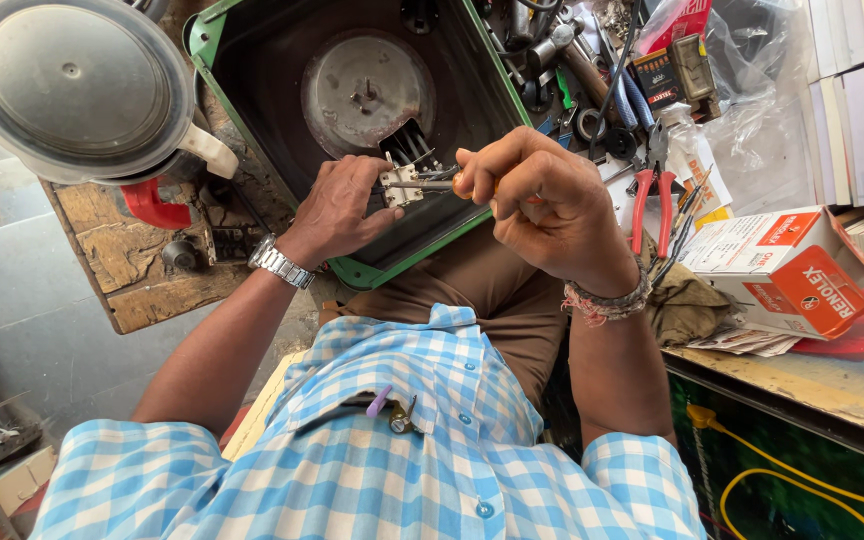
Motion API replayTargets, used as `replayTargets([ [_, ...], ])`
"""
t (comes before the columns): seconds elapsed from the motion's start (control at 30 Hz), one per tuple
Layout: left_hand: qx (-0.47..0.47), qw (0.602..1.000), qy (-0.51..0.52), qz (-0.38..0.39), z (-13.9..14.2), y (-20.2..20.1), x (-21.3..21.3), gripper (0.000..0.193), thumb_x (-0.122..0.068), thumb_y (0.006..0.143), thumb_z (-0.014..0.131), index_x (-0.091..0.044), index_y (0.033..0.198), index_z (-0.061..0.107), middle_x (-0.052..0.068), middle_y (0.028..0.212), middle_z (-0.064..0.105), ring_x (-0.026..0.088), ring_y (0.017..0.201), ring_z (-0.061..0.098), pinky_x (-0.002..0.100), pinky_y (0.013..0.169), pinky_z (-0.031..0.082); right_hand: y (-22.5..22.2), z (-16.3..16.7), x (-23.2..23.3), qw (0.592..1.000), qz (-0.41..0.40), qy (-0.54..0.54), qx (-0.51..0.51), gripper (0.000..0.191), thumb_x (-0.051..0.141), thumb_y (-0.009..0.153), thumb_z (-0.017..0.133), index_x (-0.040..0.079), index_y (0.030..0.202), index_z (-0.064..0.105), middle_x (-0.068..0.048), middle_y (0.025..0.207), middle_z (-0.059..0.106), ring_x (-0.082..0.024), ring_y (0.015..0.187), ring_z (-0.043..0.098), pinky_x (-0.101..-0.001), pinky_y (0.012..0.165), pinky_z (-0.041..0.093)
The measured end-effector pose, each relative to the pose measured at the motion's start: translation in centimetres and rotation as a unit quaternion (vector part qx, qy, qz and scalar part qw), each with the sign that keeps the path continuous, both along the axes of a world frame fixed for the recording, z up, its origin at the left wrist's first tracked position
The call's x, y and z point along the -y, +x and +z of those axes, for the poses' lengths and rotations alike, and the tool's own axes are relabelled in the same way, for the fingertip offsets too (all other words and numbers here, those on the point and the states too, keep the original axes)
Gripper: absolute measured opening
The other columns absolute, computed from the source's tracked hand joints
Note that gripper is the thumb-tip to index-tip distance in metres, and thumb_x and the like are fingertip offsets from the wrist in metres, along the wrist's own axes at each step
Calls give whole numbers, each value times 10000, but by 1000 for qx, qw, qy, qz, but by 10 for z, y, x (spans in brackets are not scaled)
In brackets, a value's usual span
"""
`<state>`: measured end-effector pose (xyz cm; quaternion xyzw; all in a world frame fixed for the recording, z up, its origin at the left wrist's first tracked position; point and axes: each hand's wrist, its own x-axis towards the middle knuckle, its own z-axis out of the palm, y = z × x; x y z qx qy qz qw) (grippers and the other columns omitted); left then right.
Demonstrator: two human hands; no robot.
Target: The person repairs an electric kettle by adjusting internal components and wiring. They use a screwdriver to tighten connections and a multimeter to test electrical continuity while seated on the floor.
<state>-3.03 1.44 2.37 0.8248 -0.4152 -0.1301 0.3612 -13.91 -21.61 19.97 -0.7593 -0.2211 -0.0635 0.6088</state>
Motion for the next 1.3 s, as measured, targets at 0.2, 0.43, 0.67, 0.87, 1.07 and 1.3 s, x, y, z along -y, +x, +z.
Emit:
replayTargets([
  [0.2,-5,1000,5,2,0,0,1,545,-385,868,774,-86,1284,590,73,1058,635,231,996,572,401,895,427,-1,-4,-1,1000,-10,14,-17,294,-200,898,571,74,985,513,-75,1120,582,-176,1095,662,-442,1206,498],
  [0.43,-12,1000,23,8,0,0,1,544,-387,867,775,-85,1280,591,77,1062,633,242,993,565,402,888,431,2,2,-13,990,-72,-113,53,278,-162,972,622,63,1109,535,-94,1203,638,-174,1085,708,-307,1011,630],
  [0.67,-1,1000,13,1,0,1,0,582,-382,871,781,-62,1311,574,92,1129,651,254,1046,586,416,928,432,-1,14,-19,972,-21,-223,68,351,-172,925,624,85,1157,564,-93,1231,661,-110,887,660,-228,681,541],
  [0.87,-3,1000,9,5,0,0,0,581,-376,865,783,-60,1308,578,109,1151,649,275,1079,584,424,951,435,-1,14,-17,970,-29,-232,62,340,-167,911,629,94,1108,536,-54,1205,664,-112,948,690,-232,684,550],
  [1.07,-10,1000,14,2,0,0,0,589,-385,872,778,-56,1316,575,112,1159,648,283,1091,585,427,960,433,-13,10,-22,976,-32,-203,69,351,-161,929,613,102,1131,499,-57,1182,620,-229,1206,696,-280,857,616],
  [1.3,9,1000,0,-4,0,1,0,592,-379,888,775,-42,1328,566,119,1195,648,282,1123,584,431,982,428,-1,6,-15,983,-4,-179,44,394,-178,966,615,93,1230,508,-125,1309,621,-178,1155,691,-240,819,600],
])
